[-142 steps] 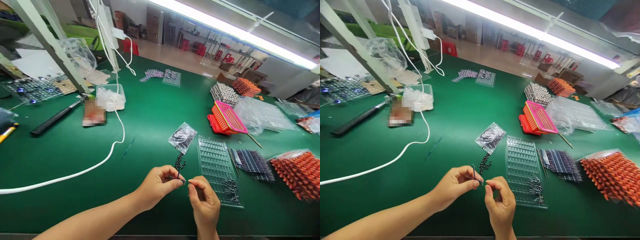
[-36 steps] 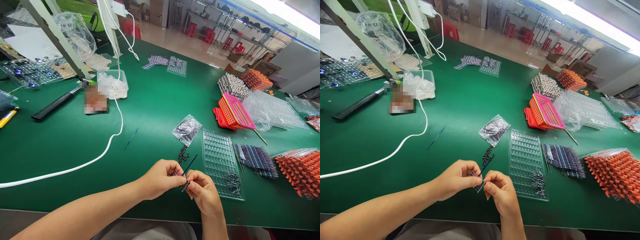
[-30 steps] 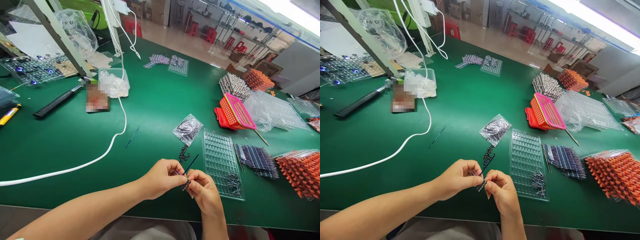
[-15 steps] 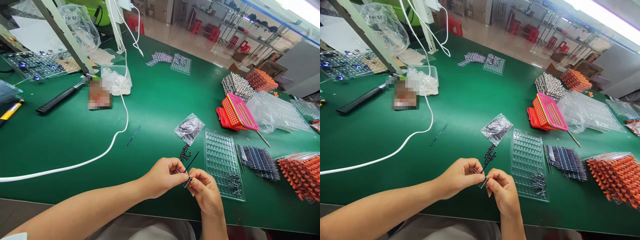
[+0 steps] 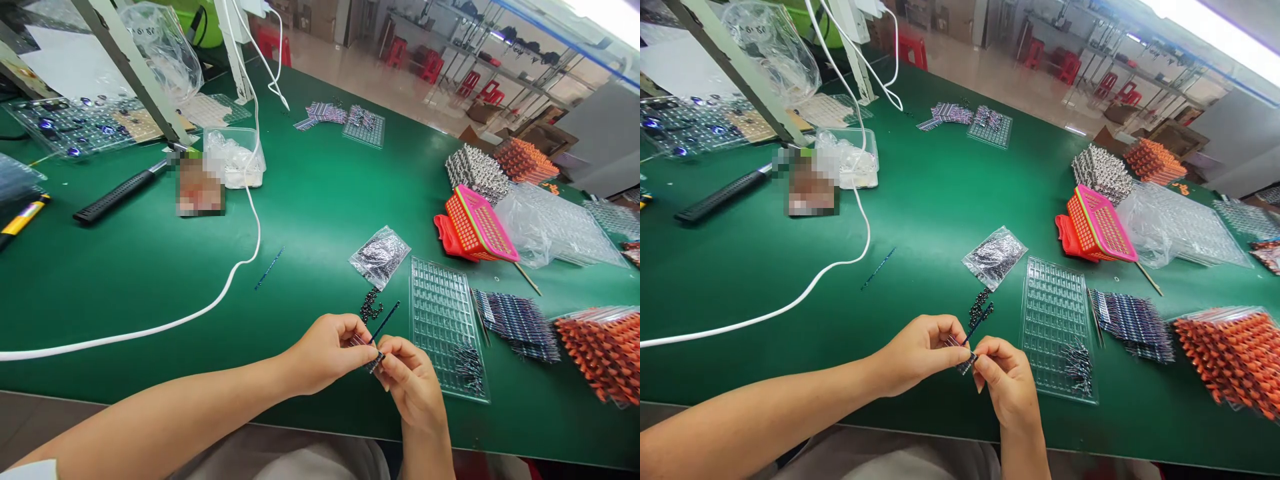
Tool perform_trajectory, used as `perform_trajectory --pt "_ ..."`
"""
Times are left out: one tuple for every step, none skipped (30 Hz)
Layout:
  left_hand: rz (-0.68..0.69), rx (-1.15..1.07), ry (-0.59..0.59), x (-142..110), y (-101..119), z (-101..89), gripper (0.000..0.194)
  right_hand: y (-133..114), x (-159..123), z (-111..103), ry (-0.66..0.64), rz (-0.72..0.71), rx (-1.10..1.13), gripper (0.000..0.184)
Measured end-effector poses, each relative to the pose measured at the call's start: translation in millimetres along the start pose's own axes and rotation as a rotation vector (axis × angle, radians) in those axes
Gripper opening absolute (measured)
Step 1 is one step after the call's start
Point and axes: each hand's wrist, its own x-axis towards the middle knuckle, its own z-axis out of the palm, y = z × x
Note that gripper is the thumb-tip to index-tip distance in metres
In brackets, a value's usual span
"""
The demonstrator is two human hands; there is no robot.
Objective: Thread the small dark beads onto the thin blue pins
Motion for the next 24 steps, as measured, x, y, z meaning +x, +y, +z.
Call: perform_trajectory --pt "-0.001 -0.002 0.002 0.0 0.3 0.1 0.018 -0.1 -0.2 0.0 0.002 0.001 -0.001 0.013" --pt "-0.003 -0.003 0.003 0.1 0.6 0.2 0.019 -0.1 -0.3 0.0 0.004 0.001 -0.002 0.013" --pt "-0.004 -0.003 0.005 0.3 0.9 0.3 0.019 -0.2 -0.3 0.2 0.007 0.0 -0.003 0.013" --pt "-0.004 -0.002 0.008 0.5 1.0 0.4 0.019 -0.2 -0.2 0.5 0.01 -0.002 -0.004 0.013" --pt "-0.004 0.002 0.01 0.7 1.1 0.4 0.019 -0.3 -0.1 0.8 0.013 -0.005 -0.006 0.013" --pt "-0.001 0.007 0.012 0.8 1.1 0.5 0.018 -0.2 0.1 1.1 0.016 -0.008 -0.009 0.013" --pt "0.001 0.014 0.015 0.9 1.1 0.5 0.018 -0.2 0.4 1.4 0.019 -0.01 -0.012 0.013" --pt "0.004 0.024 0.018 0.8 1.2 0.5 0.018 -0.2 0.6 1.7 0.024 -0.012 -0.016 0.014" --pt "0.008 0.036 0.022 0.7 1.2 0.5 0.018 -0.1 0.8 1.9 0.029 -0.014 -0.019 0.014" --pt "0.012 0.05 0.026 0.4 1.3 0.5 0.018 -0.1 1.0 2.0 0.035 -0.016 -0.021 0.014" --pt "0.016 0.063 0.031 0.2 1.4 0.5 0.017 -0.1 1.1 2.2 0.041 -0.016 -0.024 0.015" --pt "0.02 0.074 0.033 0.1 1.5 0.4 0.017 -0.3 1.2 2.4 0.047 -0.016 -0.026 0.015" --pt "0.022 0.081 0.035 0.1 1.4 0.3 0.017 -0.5 1.2 2.6 0.051 -0.015 -0.029 0.015" --pt "0.024 0.084 0.035 0.2 1.3 0.2 0.017 -0.8 1.2 2.7 0.054 -0.014 -0.032 0.016" --pt "0.023 0.082 0.035 0.4 1.0 0.1 0.017 -1.2 1.2 2.9 0.058 -0.012 -0.036 0.016" --pt "0.021 0.076 0.034 0.7 0.7 0.1 0.017 -1.4 1.1 3.0 0.062 -0.011 -0.041 0.017" --pt "0.019 0.068 0.033 1.1 0.5 0.0 0.017 -1.6 1.1 3.0 0.065 -0.01 -0.046 0.017" --pt "0.016 0.06 0.031 1.3 0.3 0.1 0.016 -1.6 1.2 2.9 0.068 -0.01 -0.05 0.017" --pt "0.015 0.051 0.029 1.5 0.2 0.1 0.016 -1.5 1.2 2.7 0.069 -0.01 -0.052 0.017" --pt "0.014 0.045 0.027 1.5 0.2 0.2 0.016 -1.2 1.2 2.4 0.068 -0.01 -0.052 0.017" --pt "0.014 0.041 0.028 1.3 0.4 0.3 0.015 -0.9 1.1 2.1 0.064 -0.011 -0.051 0.017" --pt "0.014 0.041 0.029 1.0 0.6 0.3 0.015 -0.5 1.1 1.8 0.06 -0.012 -0.05 0.016" --pt "0.012 0.041 0.029 0.6 1.0 0.3 0.015 -0.3 1.1 1.6 0.057 -0.012 -0.05 0.016" --pt "0.01 0.04 0.029 0.2 1.3 0.3 0.014 -0.1 1.2 1.6 0.056 -0.012 -0.05 0.015"
